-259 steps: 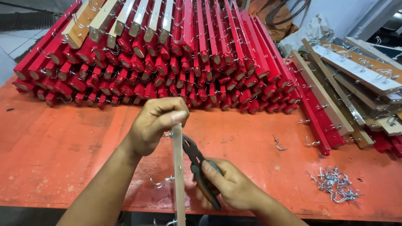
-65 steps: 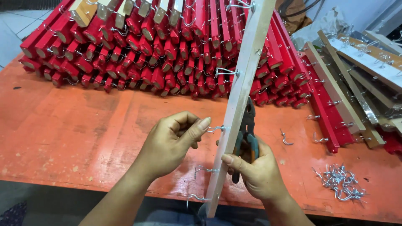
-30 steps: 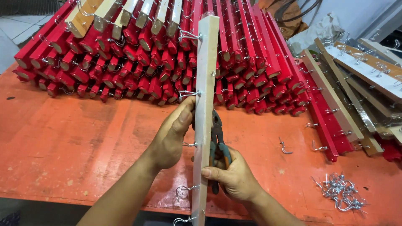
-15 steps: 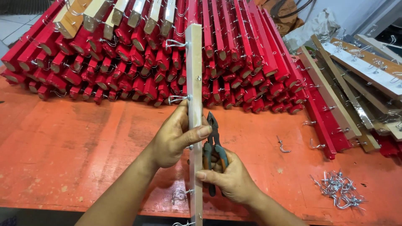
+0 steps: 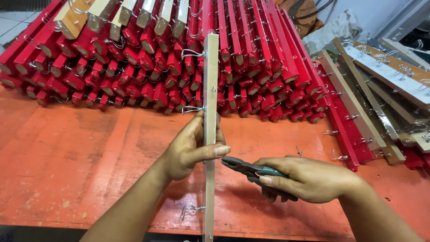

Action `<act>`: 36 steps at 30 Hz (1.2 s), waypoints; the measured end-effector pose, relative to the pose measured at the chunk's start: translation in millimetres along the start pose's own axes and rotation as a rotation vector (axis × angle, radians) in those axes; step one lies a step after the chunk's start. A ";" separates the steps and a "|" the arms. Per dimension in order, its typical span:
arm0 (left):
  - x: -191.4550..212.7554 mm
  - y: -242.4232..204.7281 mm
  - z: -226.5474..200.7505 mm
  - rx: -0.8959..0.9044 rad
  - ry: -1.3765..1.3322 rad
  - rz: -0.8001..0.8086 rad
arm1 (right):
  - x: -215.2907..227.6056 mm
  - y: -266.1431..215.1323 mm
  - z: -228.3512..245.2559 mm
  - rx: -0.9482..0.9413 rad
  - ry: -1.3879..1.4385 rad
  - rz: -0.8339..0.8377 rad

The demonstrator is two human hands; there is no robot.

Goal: Assembling wooden coat hangers by inserting metal hooks into pre-drilled holes and securing them with pliers.

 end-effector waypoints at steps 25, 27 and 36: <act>13.7 -6.0 10.8 -0.055 -0.040 -0.007 | -7.1 26.6 18.0 -0.044 0.082 0.024; 16.5 -7.5 11.9 -0.050 -0.064 -0.032 | -23.7 33.0 8.6 0.033 0.317 -0.022; 17.6 -5.3 15.6 -0.092 -0.052 -0.042 | -115.4 64.1 -3.7 0.240 1.060 -0.136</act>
Point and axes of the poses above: each hand's wrist, its own y-axis towards the middle knuckle, its own x-axis out of the back of the hand, z = x × y, the point moved 5 cm from there along y, towards the middle knuckle, and after that the axes turned 1 degree about -y, right-handed, at the moved point
